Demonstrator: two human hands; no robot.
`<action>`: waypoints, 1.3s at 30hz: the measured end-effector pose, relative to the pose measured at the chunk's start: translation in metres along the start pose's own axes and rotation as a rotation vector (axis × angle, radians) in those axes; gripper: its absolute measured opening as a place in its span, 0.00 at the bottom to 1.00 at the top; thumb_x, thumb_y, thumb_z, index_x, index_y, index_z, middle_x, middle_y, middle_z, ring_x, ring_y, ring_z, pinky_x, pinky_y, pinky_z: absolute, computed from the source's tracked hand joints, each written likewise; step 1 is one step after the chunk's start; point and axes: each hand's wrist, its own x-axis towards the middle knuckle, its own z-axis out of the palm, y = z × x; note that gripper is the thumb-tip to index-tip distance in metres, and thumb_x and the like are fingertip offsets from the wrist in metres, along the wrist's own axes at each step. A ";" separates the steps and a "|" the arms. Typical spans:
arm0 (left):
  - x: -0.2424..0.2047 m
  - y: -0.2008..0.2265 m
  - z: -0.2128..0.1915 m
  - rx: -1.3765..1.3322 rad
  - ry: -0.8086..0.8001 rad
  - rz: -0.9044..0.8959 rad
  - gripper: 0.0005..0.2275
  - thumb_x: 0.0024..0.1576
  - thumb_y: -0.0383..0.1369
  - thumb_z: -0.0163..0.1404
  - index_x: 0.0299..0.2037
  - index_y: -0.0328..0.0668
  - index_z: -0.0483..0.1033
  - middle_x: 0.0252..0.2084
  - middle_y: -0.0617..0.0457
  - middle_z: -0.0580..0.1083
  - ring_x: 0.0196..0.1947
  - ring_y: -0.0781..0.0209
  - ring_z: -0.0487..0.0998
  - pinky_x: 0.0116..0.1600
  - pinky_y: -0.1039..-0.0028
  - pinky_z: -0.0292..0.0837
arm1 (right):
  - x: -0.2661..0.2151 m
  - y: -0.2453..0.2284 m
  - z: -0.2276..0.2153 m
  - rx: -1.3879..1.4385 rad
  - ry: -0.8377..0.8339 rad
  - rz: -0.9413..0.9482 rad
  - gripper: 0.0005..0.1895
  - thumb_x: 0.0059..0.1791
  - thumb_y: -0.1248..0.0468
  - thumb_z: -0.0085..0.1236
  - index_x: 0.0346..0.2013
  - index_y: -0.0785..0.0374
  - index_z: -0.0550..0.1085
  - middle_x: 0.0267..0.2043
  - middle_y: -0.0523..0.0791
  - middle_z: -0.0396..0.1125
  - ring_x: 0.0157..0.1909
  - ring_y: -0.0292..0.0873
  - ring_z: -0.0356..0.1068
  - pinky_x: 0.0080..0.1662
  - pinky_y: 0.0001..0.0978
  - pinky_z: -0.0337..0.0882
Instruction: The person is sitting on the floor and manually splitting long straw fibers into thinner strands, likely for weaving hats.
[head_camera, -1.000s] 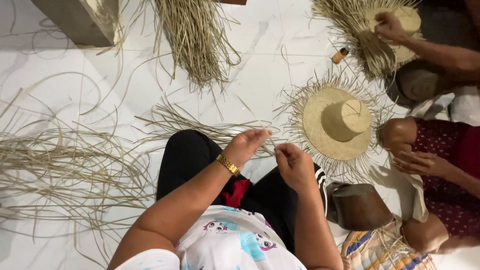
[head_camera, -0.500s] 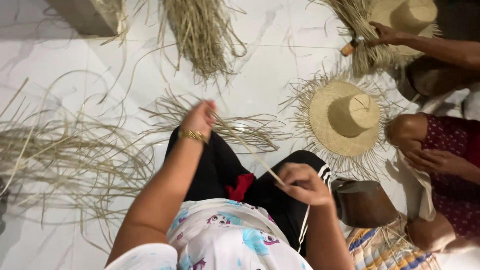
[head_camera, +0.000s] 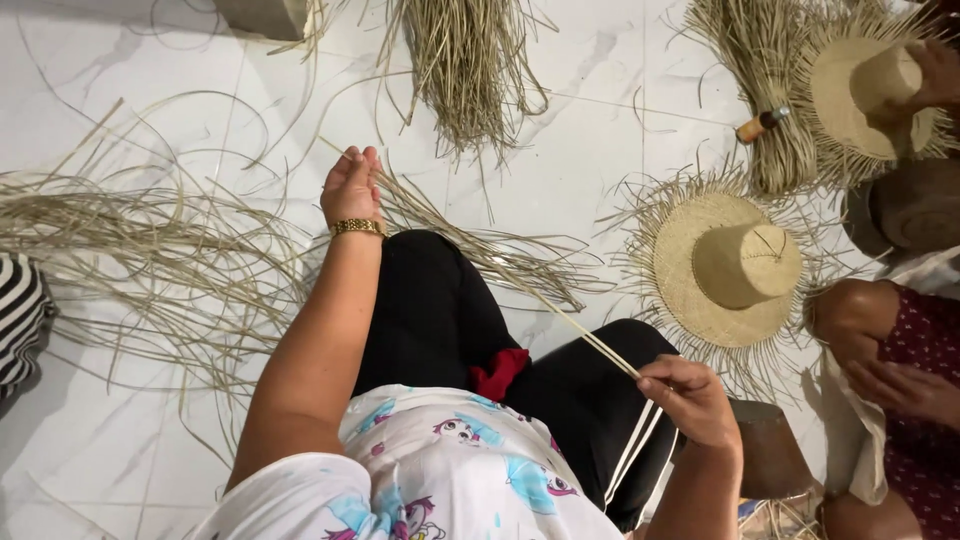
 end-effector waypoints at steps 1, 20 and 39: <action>-0.001 0.000 0.000 0.032 0.001 -0.010 0.04 0.58 0.26 0.57 0.40 0.42 0.79 0.40 0.49 0.83 0.30 0.72 0.79 0.24 0.85 0.62 | -0.001 0.005 -0.001 0.021 0.021 0.003 0.05 0.45 0.75 0.62 0.34 0.68 0.82 0.27 0.43 0.72 0.24 0.32 0.60 0.29 0.21 0.59; 0.042 -0.010 -0.019 0.087 0.032 0.045 0.08 0.57 0.33 0.60 0.44 0.55 0.76 0.43 0.55 0.84 0.33 0.70 0.83 0.39 0.78 0.61 | 0.034 0.073 -0.022 0.445 0.119 -0.408 0.04 0.49 0.69 0.52 0.31 0.68 0.71 0.29 0.54 0.61 0.35 0.51 0.63 0.43 0.43 0.62; 0.168 -0.028 -0.087 0.291 0.243 0.077 0.04 0.63 0.39 0.52 0.46 0.65 0.74 0.43 0.65 0.85 0.40 0.70 0.85 0.60 0.61 0.58 | 0.140 0.128 -0.026 0.094 0.077 0.237 0.04 0.50 0.73 0.59 0.38 0.71 0.78 0.33 0.50 0.74 0.40 0.44 0.73 0.49 0.38 0.70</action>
